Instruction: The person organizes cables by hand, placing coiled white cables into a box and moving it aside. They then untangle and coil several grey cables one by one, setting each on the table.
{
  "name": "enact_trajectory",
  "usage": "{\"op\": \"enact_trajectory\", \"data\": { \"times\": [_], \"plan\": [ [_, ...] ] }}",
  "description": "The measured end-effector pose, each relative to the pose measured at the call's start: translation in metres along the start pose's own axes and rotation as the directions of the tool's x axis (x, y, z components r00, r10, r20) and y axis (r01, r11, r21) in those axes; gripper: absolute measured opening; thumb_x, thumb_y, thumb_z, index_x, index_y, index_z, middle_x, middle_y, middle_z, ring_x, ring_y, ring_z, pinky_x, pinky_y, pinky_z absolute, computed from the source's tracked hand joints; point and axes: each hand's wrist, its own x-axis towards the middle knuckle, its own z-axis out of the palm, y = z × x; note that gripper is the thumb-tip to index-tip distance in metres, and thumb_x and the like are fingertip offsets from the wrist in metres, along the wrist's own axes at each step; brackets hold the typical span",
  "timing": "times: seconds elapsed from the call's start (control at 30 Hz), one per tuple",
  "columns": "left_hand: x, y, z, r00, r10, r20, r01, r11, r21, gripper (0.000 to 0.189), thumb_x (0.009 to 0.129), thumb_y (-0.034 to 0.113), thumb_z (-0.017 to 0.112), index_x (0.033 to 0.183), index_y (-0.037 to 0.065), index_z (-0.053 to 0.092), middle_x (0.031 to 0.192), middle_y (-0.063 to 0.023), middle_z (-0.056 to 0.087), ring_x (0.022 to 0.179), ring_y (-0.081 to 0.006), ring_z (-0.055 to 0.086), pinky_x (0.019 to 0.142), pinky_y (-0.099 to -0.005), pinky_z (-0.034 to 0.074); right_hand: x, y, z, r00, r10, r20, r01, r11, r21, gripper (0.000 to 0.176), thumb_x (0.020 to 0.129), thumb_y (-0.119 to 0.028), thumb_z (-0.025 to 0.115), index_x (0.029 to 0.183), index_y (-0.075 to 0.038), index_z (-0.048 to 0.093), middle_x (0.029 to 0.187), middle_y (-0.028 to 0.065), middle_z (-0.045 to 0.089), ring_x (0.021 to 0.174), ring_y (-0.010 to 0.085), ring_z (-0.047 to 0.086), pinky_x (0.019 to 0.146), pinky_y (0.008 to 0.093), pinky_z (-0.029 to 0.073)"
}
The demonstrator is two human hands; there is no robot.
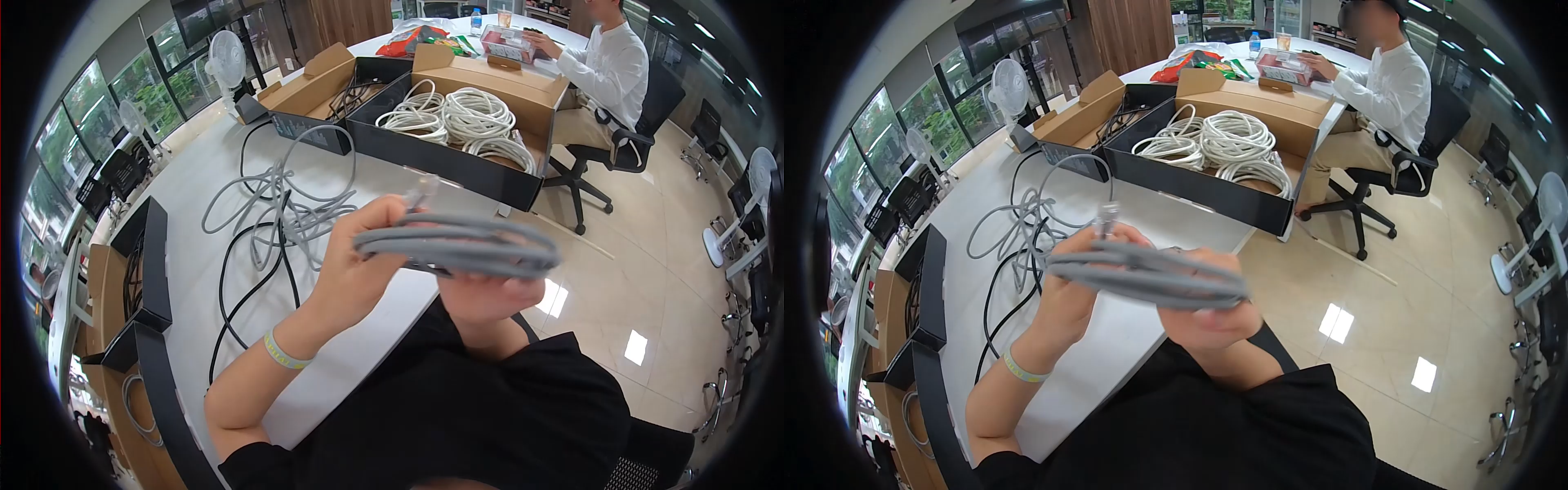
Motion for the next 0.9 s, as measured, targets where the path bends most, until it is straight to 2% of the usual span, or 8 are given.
{"op": "enact_trajectory", "data": {
  "times": [0.17,0.3,0.37,0.4,0.43,0.53,0.63,0.9],
  "plan": [
    [0.001,0.012,0.004,0.871,-0.071,-0.485,-0.117,0.931,-0.346,0.015,0.088,0.014,0.048,0.087,0.001,0.055,0.08,-0.006,0.057,0.071,-0.0119,0.055,0.067,-0.0234,0.046,-0.002,0.022,-0.004,0.984,-0.169,-0.051,0.102,0.778,-0.62,0.011,0.078,-0.007,0.059,0.083,0.002,0.061,0.107,0.0127,0.047,0.085,0.0164,0.049,0.071,0.0264,0.04],
    [-0.001,0.019,-0.028,0.972,-0.034,-0.233,-0.092,0.855,-0.51,0.016,0.088,0.016,0.05,0.079,0.004,0.054,0.06,-0.0006,0.05,0.051,-0.0081,0.045,0.045,-0.0216,0.035,0.004,0.026,-0.018,0.984,-0.036,0.176,0.177,0.378,-0.909,0.024,0.078,-0.01,0.061,0.1,0.0,0.058,0.112,0.0106,0.043,0.097,0.0163,0.045,0.077,0.0271,0.038],
    [0.002,0.028,-0.029,0.95,-0.019,-0.311,-0.086,0.943,-0.32,0.018,0.087,0.017,0.051,0.073,0.006,0.052,0.051,0.0041,0.041,0.045,-0.0064,0.038,0.04,-0.022,0.028,-0.001,0.038,-0.016,0.995,-0.058,-0.082,-0.05,0.425,-0.904,0.046,0.075,-0.014,0.067,0.115,-0.002,0.048,0.116,0.0118,0.04,0.102,0.0193,0.043,0.081,0.0301,0.038],
    [0.001,0.033,-0.036,0.918,0.197,-0.345,-0.11,0.96,0.257,0.018,0.086,0.018,0.053,0.072,0.006,0.051,0.049,0.0033,0.039,0.044,-0.0081,0.038,0.04,-0.0226,0.03,0.001,0.039,-0.021,0.995,-0.091,-0.046,-0.016,0.311,-0.95,0.068,0.069,-0.019,0.073,0.123,0.0,0.037,0.121,0.0137,0.036,0.112,0.0239,0.039,0.087,0.0363,0.037],
    [0.001,0.036,-0.038,0.877,0.407,-0.256,-0.085,0.656,0.75,0.018,0.084,0.018,0.054,0.072,0.006,0.05,0.046,0.0026,0.036,0.042,-0.0098,0.039,0.041,-0.0232,0.032,0.003,0.036,-0.021,0.994,-0.105,-0.035,-0.003,0.296,-0.955,0.068,0.069,-0.019,0.073,0.123,0.0,0.037,0.121,0.0137,0.036,0.112,0.0239,0.039,0.087,0.0363,0.037],
    [-0.003,0.039,-0.031,0.862,0.506,0.02,-0.107,0.143,0.984,0.012,0.076,0.01,0.057,0.07,0.007,0.048,0.049,-0.0011,0.037,0.045,-0.014,0.044,0.042,-0.0254,0.037,0.018,0.027,-0.007,0.81,-0.309,0.498,0.397,-0.338,-0.854,0.078,0.065,-0.016,0.074,0.127,0.005,0.03,0.123,0.0141,0.04,0.119,0.028,0.038,0.093,0.0383,0.032],
    [-0.007,0.031,-0.008,0.873,0.391,0.292,-0.236,-0.185,0.954,0.012,0.066,0.003,0.057,0.07,0.007,0.046,0.057,-0.0047,0.044,0.053,-0.0172,0.05,0.045,-0.0277,0.04,0.027,0.016,0.008,0.864,0.202,0.461,0.502,-0.288,-0.815,0.08,0.056,-0.013,0.075,0.124,0.004,0.037,0.111,0.013,0.05,0.111,0.0263,0.046,0.088,0.0395,0.037],
    [-0.007,0.034,-0.001,0.939,0.229,0.258,-0.265,-0.001,0.964,0.016,0.067,0.002,0.057,0.081,0.004,0.048,0.064,-0.0072,0.048,0.061,-0.02,0.052,0.05,-0.03,0.044,0.033,-0.004,-0.022,0.849,0.368,0.379,0.47,-0.199,-0.86,0.062,0.053,-0.003,0.068,0.112,0.0,0.049,0.071,0.0072,0.061,0.064,0.025,0.06,0.063,0.0316,0.047]
  ]
}}
